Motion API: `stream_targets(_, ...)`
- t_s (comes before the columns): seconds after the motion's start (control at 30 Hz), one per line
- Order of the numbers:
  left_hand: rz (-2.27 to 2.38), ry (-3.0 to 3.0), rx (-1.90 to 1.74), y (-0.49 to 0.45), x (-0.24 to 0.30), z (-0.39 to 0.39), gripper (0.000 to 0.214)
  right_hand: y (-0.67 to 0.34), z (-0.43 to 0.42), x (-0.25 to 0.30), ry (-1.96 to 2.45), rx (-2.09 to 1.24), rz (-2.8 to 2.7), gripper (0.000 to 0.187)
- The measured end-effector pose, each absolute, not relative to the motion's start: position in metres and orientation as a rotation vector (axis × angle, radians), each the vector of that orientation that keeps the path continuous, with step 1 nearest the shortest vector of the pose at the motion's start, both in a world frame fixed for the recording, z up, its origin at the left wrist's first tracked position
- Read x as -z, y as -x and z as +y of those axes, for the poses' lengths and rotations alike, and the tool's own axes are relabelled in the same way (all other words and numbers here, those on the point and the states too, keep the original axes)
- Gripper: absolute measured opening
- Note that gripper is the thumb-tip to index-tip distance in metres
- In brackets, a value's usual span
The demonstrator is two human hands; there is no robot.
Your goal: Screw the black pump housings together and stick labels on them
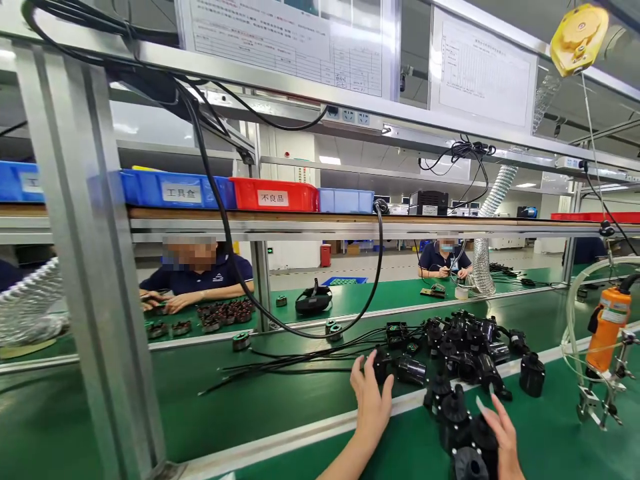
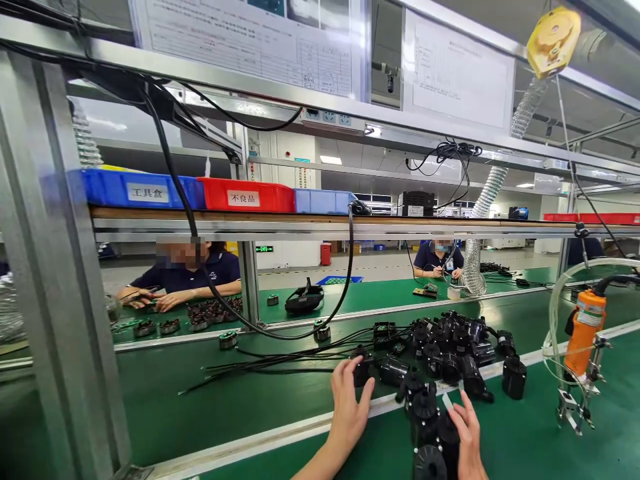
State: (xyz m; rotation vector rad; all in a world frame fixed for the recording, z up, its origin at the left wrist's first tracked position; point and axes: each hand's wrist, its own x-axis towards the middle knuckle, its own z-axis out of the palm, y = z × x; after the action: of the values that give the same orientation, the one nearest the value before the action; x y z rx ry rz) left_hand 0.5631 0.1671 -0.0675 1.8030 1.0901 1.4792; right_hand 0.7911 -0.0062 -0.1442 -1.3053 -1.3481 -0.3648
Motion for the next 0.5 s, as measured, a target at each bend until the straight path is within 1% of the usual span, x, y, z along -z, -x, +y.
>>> stream_targets(0.07,0.992,-1.873,-1.401,-0.564,0.072,0.145,0.038,-0.789,0.016,0.143,1.281,0.38,-1.359,0.124)
stream_targets(0.1,0.948,-1.867,-1.326,-0.566,0.075,0.136,0.04,-0.788,0.026,0.143,1.268,0.382,-1.364,0.12)
stream_targets(0.23,0.773,-1.572,-1.021,-0.586,0.085,0.119,0.065,-0.787,0.068,0.138,1.295,0.366,-1.296,0.1)
stream_targets(0.33,0.684,-1.498,-1.003,-0.607,0.083,0.121,0.078,-0.791,0.097,0.131,1.344,0.384,-1.195,0.101)
stream_targets(0.4,0.713,-1.55,-1.014,-0.622,0.079,0.12,0.088,-0.798,0.112,0.127,1.354,0.42,-1.175,0.097)
stream_targets(0.43,0.749,-1.575,-1.013,-0.629,0.076,0.117,0.091,-0.804,0.117,0.125,1.357,0.442,-1.177,0.094)
stream_targets(0.5,0.817,-1.636,-1.017,-0.637,0.071,0.105,0.087,-0.817,0.119,0.12,1.364,0.485,-1.179,0.087)
